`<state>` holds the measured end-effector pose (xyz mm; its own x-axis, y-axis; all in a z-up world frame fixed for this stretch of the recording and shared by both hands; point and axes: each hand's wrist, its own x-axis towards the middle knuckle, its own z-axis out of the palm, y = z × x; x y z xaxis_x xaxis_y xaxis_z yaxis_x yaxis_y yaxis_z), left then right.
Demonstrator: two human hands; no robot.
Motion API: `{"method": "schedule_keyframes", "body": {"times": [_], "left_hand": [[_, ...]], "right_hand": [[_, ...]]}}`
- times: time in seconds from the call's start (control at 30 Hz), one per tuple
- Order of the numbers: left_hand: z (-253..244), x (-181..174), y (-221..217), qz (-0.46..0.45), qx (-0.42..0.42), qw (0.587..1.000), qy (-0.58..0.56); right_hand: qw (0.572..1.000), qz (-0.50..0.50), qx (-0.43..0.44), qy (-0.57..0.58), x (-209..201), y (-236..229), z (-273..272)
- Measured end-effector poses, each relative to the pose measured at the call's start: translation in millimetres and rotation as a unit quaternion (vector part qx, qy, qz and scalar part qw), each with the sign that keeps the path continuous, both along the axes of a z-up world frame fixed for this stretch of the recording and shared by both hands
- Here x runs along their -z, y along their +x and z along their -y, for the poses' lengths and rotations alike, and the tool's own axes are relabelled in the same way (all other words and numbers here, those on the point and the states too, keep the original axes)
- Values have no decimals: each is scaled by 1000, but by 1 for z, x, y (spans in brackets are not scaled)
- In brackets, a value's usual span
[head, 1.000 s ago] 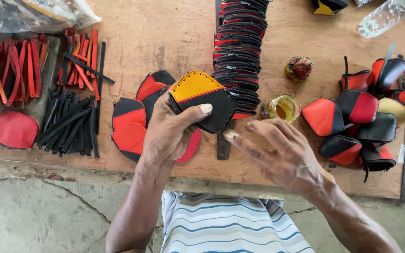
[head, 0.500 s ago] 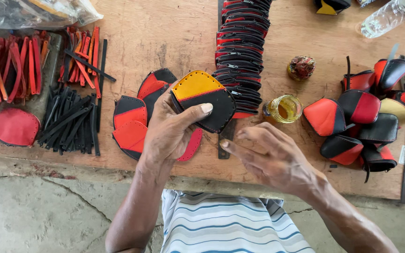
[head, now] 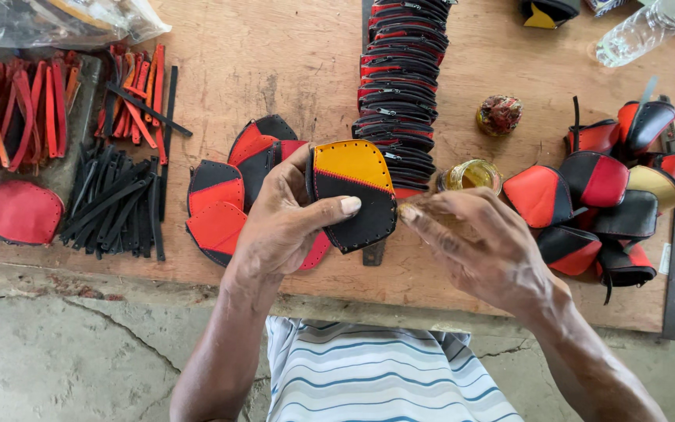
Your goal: The person applies a yellow viscous substance from a small jar onto the edges of small red and black leather pouches. They hold each pouch in one hand and use the other hand to spread the substance along the seams, then place the treated pouches into a growing stack on the table.
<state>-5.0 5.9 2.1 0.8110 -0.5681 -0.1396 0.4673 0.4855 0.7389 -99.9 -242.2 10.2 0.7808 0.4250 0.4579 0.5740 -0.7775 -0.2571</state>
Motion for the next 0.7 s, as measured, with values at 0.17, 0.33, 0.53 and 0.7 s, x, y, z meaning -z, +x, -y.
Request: {"method": "schedule_keyframes", "body": {"times": [0.17, 0.33, 0.53, 0.7], "left_hand": [[0, 1, 0, 14, 15, 1000, -9], [0, 2, -1, 17, 7, 1000, -9], [1, 5, 3, 11, -18, 1000, 9], [0, 9, 1, 3, -43, 999, 3]], "right_hand": [[989, -95, 4, 113, -4, 0, 2], [981, -148, -12, 122, -9, 2, 0], [990, -108, -34, 83, -3, -2, -1], [989, -113, -82, 50, 5, -18, -13]]}}
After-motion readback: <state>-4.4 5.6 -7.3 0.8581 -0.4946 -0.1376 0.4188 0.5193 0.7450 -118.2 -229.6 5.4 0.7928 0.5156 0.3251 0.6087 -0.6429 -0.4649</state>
